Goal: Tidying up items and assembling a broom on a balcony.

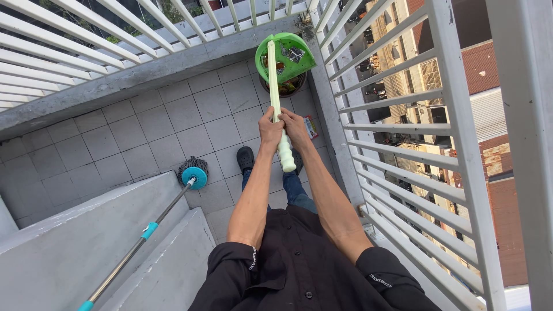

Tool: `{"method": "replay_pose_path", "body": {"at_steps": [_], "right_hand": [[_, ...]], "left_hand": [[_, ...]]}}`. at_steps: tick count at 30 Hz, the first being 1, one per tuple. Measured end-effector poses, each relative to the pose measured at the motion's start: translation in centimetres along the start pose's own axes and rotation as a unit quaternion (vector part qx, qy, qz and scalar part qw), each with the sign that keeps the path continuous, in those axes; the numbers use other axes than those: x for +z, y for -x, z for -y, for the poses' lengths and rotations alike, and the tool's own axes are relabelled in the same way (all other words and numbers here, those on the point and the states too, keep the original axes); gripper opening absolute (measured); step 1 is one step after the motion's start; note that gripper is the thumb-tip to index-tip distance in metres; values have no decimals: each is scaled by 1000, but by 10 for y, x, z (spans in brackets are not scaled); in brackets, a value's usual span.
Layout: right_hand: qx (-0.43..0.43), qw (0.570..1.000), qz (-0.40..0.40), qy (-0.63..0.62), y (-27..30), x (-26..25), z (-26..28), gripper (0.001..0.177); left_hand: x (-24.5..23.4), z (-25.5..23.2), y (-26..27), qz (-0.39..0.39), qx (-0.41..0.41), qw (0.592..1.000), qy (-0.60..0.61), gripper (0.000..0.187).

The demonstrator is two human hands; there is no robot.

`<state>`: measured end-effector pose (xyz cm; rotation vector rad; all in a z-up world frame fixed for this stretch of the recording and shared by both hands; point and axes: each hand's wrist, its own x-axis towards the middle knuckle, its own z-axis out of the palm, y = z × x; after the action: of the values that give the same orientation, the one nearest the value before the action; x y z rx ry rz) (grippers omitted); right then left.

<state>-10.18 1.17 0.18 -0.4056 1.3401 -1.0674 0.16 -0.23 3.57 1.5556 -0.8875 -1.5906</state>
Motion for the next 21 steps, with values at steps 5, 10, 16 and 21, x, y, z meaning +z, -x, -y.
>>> {"method": "replay_pose_path", "body": {"at_steps": [5,10,16,21], "right_hand": [[-1,1000,-12,-9,21,23,29,44],[-26,999,-30,16,34,39,42,44],[-46,997,-52,46,62,73,76,38],[-88,990,-55,100,65,88,82,36]], "left_hand": [[-7,-33,14,17,-9,999,48,53],[-13,-55,17,-5,-49,993,110,58],[-28,-54,6,39,-11,978,204,32],[-45,-95,21,63,-51,962,262,20]]}}
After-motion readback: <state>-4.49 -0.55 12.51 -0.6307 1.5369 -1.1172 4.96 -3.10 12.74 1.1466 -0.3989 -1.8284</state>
